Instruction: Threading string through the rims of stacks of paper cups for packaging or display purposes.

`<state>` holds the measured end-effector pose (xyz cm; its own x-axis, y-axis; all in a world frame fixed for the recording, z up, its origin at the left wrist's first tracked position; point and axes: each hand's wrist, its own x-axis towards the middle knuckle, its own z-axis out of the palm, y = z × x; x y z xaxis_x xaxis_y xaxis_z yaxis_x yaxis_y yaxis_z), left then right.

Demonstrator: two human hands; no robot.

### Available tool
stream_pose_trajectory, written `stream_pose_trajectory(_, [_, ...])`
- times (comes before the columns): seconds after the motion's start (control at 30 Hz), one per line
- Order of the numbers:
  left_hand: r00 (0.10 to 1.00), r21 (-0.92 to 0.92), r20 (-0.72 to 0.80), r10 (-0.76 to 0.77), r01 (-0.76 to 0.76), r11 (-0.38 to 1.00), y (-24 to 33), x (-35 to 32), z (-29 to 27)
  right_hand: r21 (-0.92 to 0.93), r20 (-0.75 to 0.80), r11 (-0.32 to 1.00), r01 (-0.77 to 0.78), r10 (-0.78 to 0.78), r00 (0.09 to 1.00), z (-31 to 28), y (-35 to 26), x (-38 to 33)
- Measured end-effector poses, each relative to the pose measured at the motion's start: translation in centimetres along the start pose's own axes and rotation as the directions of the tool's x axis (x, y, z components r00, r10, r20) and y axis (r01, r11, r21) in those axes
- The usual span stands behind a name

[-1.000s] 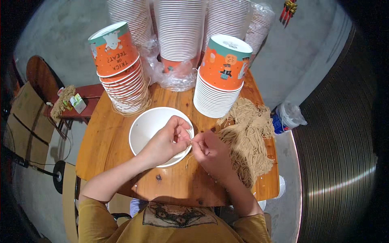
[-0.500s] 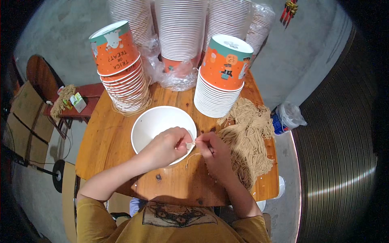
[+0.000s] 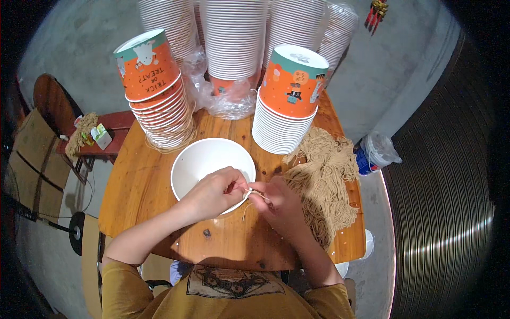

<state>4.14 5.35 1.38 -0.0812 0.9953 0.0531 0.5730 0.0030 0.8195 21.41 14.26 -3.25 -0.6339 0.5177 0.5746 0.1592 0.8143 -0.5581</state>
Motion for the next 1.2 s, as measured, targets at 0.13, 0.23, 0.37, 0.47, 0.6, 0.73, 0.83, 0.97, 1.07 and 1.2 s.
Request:
stream_pose_trajectory(0.13, [1.0, -0.034, 0.003, -0.026, 0.026, 0.999, 0.2, 0.0, 0.0, -0.056, -0.036, 0.997, 0.048, -0.05, 0.998, -0.1, 0.0, 0.0])
stream_pose_trajectory(0.23, [0.984, 0.096, -0.078, 0.162, -0.154, 0.983, -0.4, -0.1, 0.1, 0.002, -0.095, 1.0, 0.015, -0.015, 0.995, 0.4, 0.2, -0.4])
stream_pose_trajectory(0.37, [0.985, 0.194, -0.077, 0.158, -0.14, 0.971, 0.1, -0.4, -0.4, -0.031, -0.02, 0.997, 0.065, -0.066, 0.998, 0.1, 0.5, -1.2])
stream_pose_trajectory(0.47, [0.969, 0.291, -0.09, 0.23, -0.195, 0.937, 0.3, -0.7, -0.2, 0.039, 0.103, 0.983, -0.177, 0.172, 0.98, -0.3, -0.4, -1.5])
stream_pose_trajectory(0.6, [0.998, 0.211, -0.01, 0.058, -0.055, 0.976, 1.2, -2.0, -1.0, -0.003, 0.263, 0.982, -0.188, 0.182, 0.947, -2.9, -1.0, -0.5])
stream_pose_trajectory(0.73, [0.994, 0.366, 0.092, 0.058, -0.088, 0.926, 0.9, -4.3, -1.4, 0.082, 0.386, 0.981, -0.178, 0.133, 0.913, -5.7, -0.8, 1.8])
stream_pose_trajectory(0.83, [0.953, 0.495, 0.002, 0.303, -0.264, 0.828, 0.5, -6.3, -1.7, 0.052, 0.417, 0.999, -0.013, -0.01, 0.909, -5.3, -0.8, 4.4])
stream_pose_trajectory(0.97, [0.94, 0.6, -0.055, 0.336, -0.238, 0.764, 0.1, -8.0, -2.9, 0.078, 0.405, 0.988, 0.131, -0.152, 0.902, -0.4, -1.1, 6.2])
stream_pose_trajectory(1.07, [0.949, 0.594, -0.081, 0.306, -0.201, 0.779, -1.0, -8.6, -3.5, 0.192, 0.372, 0.946, 0.261, -0.316, 0.873, 1.7, -2.1, 6.8])
stream_pose_trajectory(1.2, [0.964, 0.485, -0.203, 0.173, -0.055, 0.873, -0.4, -8.2, -3.4, 0.149, 0.316, 0.96, 0.238, -0.274, 0.908, 3.6, -2.4, 6.7])
